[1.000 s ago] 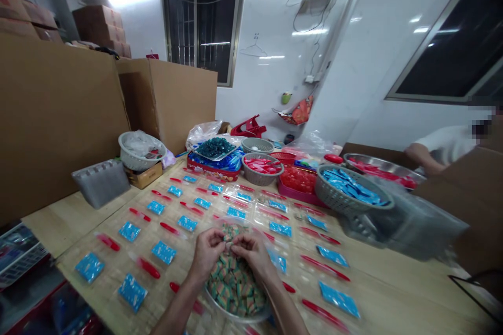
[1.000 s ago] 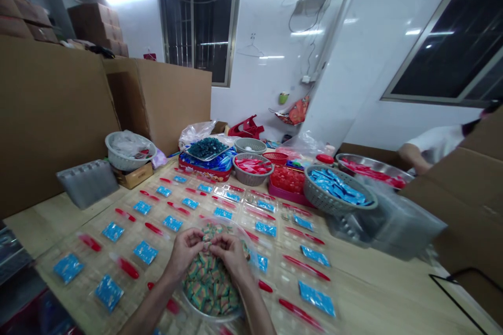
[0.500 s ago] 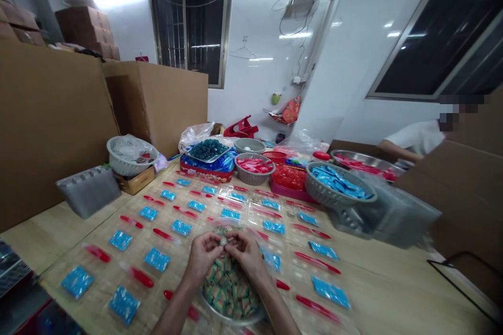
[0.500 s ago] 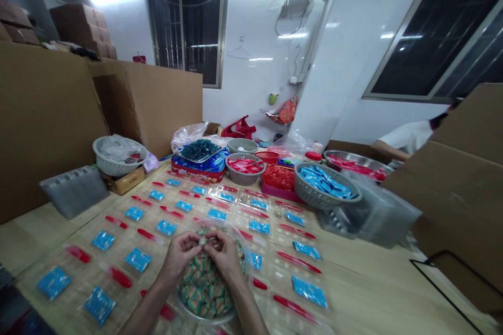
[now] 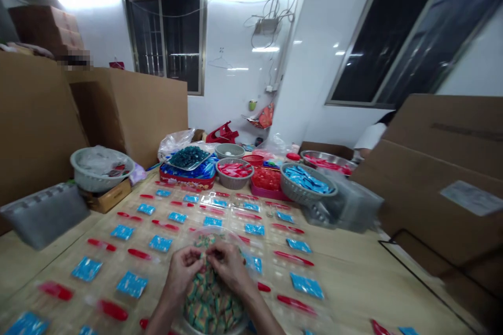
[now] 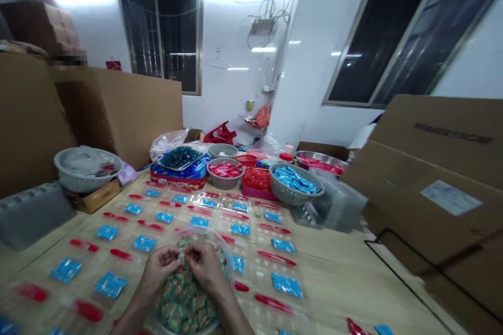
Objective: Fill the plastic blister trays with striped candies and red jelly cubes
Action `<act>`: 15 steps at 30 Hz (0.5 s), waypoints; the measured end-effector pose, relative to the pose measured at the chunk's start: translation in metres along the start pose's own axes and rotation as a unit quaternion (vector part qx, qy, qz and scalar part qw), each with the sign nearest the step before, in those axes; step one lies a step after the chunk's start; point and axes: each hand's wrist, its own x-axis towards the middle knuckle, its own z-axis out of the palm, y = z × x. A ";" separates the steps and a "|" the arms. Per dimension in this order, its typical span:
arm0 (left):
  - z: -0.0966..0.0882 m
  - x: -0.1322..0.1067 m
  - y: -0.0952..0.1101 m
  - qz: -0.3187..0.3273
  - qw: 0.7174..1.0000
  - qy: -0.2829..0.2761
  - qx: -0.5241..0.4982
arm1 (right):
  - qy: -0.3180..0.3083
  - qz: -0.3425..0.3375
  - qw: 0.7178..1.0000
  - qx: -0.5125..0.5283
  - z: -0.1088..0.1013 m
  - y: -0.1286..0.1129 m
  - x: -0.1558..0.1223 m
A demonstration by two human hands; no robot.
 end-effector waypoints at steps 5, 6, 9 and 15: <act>-0.001 0.002 0.001 -0.010 1.000 -0.011 0.010 | -0.009 0.012 0.998 0.055 0.001 0.003 0.002; -0.001 0.002 0.001 -0.013 1.000 -0.010 0.010 | -0.017 0.015 0.997 0.074 0.000 0.005 0.003; -0.001 0.005 -0.001 -0.021 1.000 0.006 0.005 | -0.042 0.039 0.985 0.163 -0.008 0.017 0.017; 0.002 0.009 -0.005 -0.024 0.999 0.033 -0.014 | 0.012 0.137 0.971 0.197 -0.043 0.061 0.103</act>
